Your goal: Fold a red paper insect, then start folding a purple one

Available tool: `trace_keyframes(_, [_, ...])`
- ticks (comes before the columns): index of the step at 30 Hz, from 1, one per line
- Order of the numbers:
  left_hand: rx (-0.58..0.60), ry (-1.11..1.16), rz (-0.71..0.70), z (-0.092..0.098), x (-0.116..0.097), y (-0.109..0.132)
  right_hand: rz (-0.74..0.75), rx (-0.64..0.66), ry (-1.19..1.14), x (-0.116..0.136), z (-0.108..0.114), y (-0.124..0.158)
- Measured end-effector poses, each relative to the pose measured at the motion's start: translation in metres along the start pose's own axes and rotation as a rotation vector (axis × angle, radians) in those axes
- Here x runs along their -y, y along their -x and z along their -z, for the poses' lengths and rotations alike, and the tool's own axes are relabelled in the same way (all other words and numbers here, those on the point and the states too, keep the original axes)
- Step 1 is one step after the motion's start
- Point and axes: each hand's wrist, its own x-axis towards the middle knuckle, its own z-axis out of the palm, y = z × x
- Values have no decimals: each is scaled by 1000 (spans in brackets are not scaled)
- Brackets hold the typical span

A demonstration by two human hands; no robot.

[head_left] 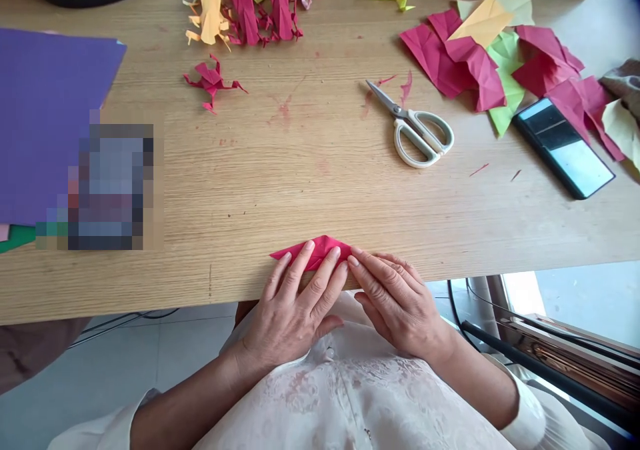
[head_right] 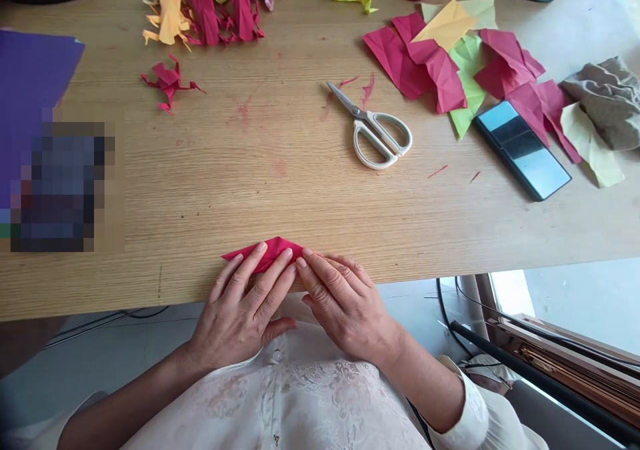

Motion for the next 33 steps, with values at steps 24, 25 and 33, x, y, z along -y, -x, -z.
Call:
trace_keyframes(24, [-101, 67, 12, 15, 18, 16, -9, -12, 85, 2, -4, 0])
trace_keyframes(25, [-100, 68, 14, 15, 18, 15, -6, -8, 85, 2, -3, 0])
trace_keyframes(33, [-54, 55, 39, 12, 15, 15, -1, -3, 92, 2, -2, 0])
